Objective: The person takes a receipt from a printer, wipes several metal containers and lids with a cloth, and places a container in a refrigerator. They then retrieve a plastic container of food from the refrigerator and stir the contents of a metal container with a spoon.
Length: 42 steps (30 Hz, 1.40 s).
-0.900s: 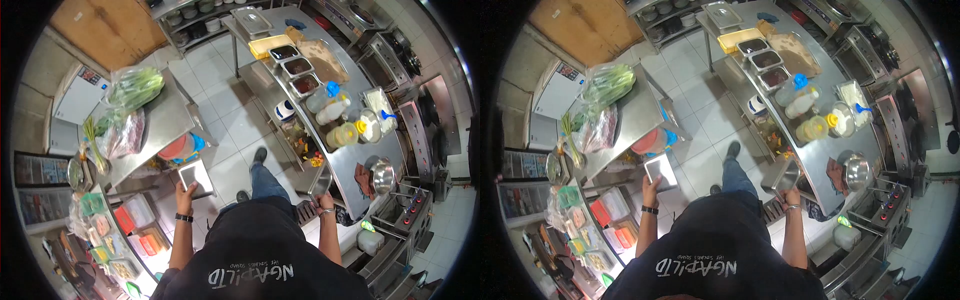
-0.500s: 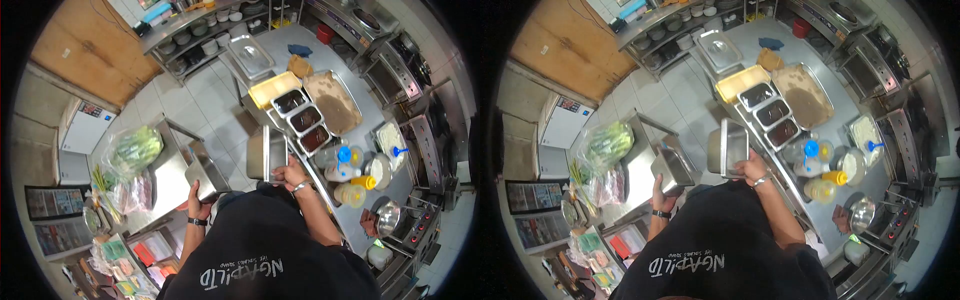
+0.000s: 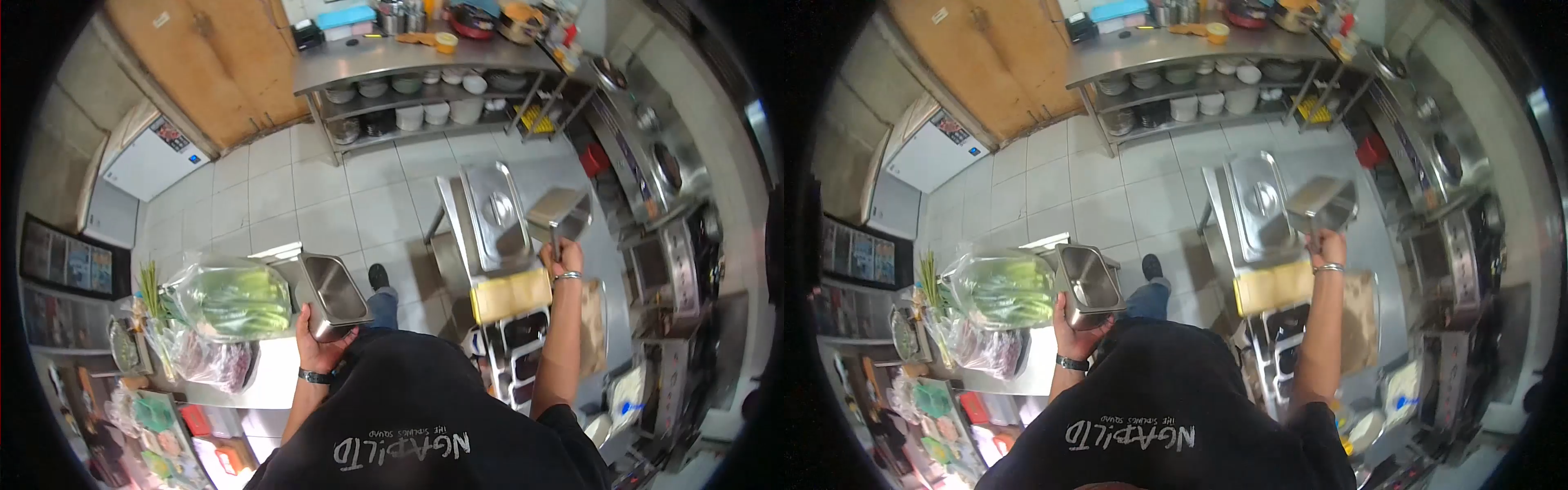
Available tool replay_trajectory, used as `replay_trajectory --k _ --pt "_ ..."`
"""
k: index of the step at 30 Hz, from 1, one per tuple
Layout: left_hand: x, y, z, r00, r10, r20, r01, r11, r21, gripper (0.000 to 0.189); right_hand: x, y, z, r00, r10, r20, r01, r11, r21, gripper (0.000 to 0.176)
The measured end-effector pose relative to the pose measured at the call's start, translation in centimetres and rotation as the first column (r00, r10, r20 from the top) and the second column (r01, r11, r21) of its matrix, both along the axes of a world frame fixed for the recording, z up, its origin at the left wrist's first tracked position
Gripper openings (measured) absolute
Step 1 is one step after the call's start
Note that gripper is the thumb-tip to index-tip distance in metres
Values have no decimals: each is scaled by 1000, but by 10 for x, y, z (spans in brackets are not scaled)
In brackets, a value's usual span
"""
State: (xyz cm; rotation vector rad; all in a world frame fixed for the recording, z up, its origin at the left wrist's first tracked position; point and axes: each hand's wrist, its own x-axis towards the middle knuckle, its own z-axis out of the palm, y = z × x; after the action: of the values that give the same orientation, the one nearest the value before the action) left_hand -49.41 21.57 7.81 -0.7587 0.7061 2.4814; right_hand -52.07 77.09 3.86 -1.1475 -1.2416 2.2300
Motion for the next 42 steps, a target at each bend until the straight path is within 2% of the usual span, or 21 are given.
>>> replay_trajectory --k 2,4,6,8,12,14,16,17,19,20,22,24,26,27,30,31,32,37,39,41,42 --pt "-44 -2 0 999 28 -17 -27 999 35 56 -41 78 -63 994 -109 11 109 994 11 9" --pt "-82 -2 8 998 54 -29 -52 996 66 55 -80 92 -63 947 -303 104 294 951 90 7" --pt "-119 -4 22 991 119 -54 -114 990 80 54 -106 109 -60 928 -310 206 321 947 -19 7" --pt "-155 -12 32 981 164 -105 -155 984 92 53 -128 130 -83 903 -264 338 262 964 51 14" --pt "-200 -20 35 963 269 -5 -268 959 89 54 -131 147 -110 963 -192 187 190 981 26 10" --pt "-224 -18 36 957 291 16 -291 952 91 55 -124 184 -167 963 -209 169 192 975 109 18" --pt "-253 -12 40 944 326 47 -329 941 80 54 -138 190 -181 881 -278 382 216 956 199 22" --pt "-266 -11 31 944 325 60 -328 943 51 54 -118 240 -241 867 -149 475 -59 916 396 21" --pt "-303 -7 19 952 303 43 -305 952 35 55 -110 268 -283 710 -154 687 -538 510 671 21" --pt "-322 -2 16 963 269 33 -270 962 31 55 -116 273 -282 516 -211 830 -738 382 556 22" --pt "-368 13 23 971 234 47 -234 972 -4 55 -167 152 -145 85 -421 903 -984 106 141 23" --pt "-422 34 27 981 191 42 -189 981 -37 55 -144 199 -188 187 -296 937 -844 439 308 31" --pt "-474 55 31 992 109 70 -99 986 -137 55 -116 236 -234 553 -245 796 -344 804 486 47" --pt "-499 65 29 997 72 31 -66 985 -158 55 -106 248 -247 613 -281 739 -178 862 475 56" --pt "-569 105 38 997 -63 -49 55 987 -149 54 -176 181 -101 105 -258 960 -531 802 274 71" --pt "-589 120 43 996 -74 -52 66 989 -131 54 -176 191 -107 -53 -344 937 -592 767 248 78" --pt "-609 133 44 994 -102 -46 95 986 -139 54 -169 204 -104 -50 -426 903 -615 726 309 76" --pt "-682 200 46 948 -318 -3 316 944 -90 56 -319 183 29 524 -658 541 -433 341 835 65" --pt "-709 225 36 919 -395 -5 394 917 -65 56 -387 192 38 715 -562 416 -396 165 903 61" --pt "-732 249 26 868 -492 -69 493 870 -4 55 -480 171 75 771 -458 442 -376 232 897 62" --pt "-744 260 27 869 -490 -71 491 871 -4 55 -514 178 69 819 -401 411 -394 129 910 62"
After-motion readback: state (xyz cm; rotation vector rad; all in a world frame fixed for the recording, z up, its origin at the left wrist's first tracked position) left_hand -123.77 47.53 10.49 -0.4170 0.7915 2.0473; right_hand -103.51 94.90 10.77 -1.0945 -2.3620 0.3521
